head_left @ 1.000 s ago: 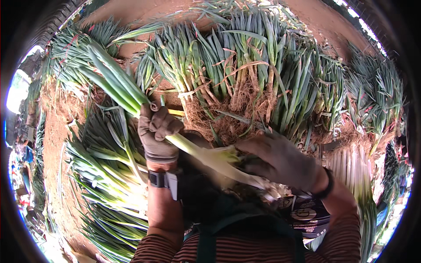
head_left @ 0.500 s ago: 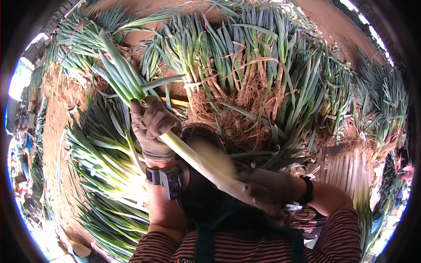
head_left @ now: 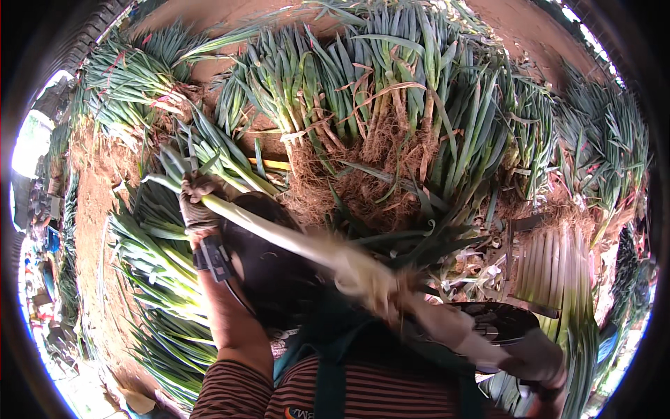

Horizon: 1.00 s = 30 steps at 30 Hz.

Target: The person unties a bundle of leeks and then picks them up one at a time to peel away the outer layers and roots by hand. After cleaning each leek, the person places it onto a separate pile.

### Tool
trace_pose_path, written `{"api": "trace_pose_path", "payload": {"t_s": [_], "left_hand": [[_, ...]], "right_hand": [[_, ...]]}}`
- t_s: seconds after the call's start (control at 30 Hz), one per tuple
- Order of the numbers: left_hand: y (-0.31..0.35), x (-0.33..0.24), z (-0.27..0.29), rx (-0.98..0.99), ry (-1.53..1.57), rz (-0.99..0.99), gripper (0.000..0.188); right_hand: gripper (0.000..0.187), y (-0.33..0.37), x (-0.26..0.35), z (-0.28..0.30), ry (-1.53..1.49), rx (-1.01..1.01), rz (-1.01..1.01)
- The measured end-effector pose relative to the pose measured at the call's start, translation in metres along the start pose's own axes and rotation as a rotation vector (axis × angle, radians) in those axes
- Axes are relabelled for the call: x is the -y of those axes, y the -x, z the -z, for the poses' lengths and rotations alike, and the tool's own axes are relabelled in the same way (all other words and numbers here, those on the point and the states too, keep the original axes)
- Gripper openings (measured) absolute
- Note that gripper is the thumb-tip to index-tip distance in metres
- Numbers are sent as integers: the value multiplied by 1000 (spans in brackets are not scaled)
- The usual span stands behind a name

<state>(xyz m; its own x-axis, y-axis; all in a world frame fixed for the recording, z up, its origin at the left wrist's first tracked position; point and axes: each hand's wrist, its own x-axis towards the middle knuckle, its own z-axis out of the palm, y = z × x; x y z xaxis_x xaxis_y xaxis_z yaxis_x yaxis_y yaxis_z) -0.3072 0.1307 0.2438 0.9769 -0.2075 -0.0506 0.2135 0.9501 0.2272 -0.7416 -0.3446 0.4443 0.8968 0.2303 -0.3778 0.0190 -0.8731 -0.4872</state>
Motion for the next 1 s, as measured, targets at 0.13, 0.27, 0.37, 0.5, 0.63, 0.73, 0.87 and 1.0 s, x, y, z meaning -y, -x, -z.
{"api": "trace_pose_path", "payload": {"t_s": [0.13,0.27,0.37,0.5,0.63,0.73,0.87,1.0], "left_hand": [[5,-27,16,70,63,-5,21],[17,1,-7,-13,-118,-155,22],[11,30,-18,53,-111,-129,22],[12,54,-36,66,-115,-71,24],[13,61,-46,36,-89,-52,26],[13,60,-50,-44,-134,-73,19],[11,30,-34,-42,-31,-24,22],[13,37,-28,45,0,26,22]], "right_hand": [[35,33,-2,-3,214,-286,-223],[55,-73,21,-1,371,-472,-134],[54,-122,51,10,199,-627,223],[44,-201,77,8,167,-593,366],[32,-224,59,-15,600,-293,343],[28,-185,41,-35,618,-202,478],[30,-129,-16,-59,567,308,102],[60,-148,9,-29,-14,-52,16]]}}
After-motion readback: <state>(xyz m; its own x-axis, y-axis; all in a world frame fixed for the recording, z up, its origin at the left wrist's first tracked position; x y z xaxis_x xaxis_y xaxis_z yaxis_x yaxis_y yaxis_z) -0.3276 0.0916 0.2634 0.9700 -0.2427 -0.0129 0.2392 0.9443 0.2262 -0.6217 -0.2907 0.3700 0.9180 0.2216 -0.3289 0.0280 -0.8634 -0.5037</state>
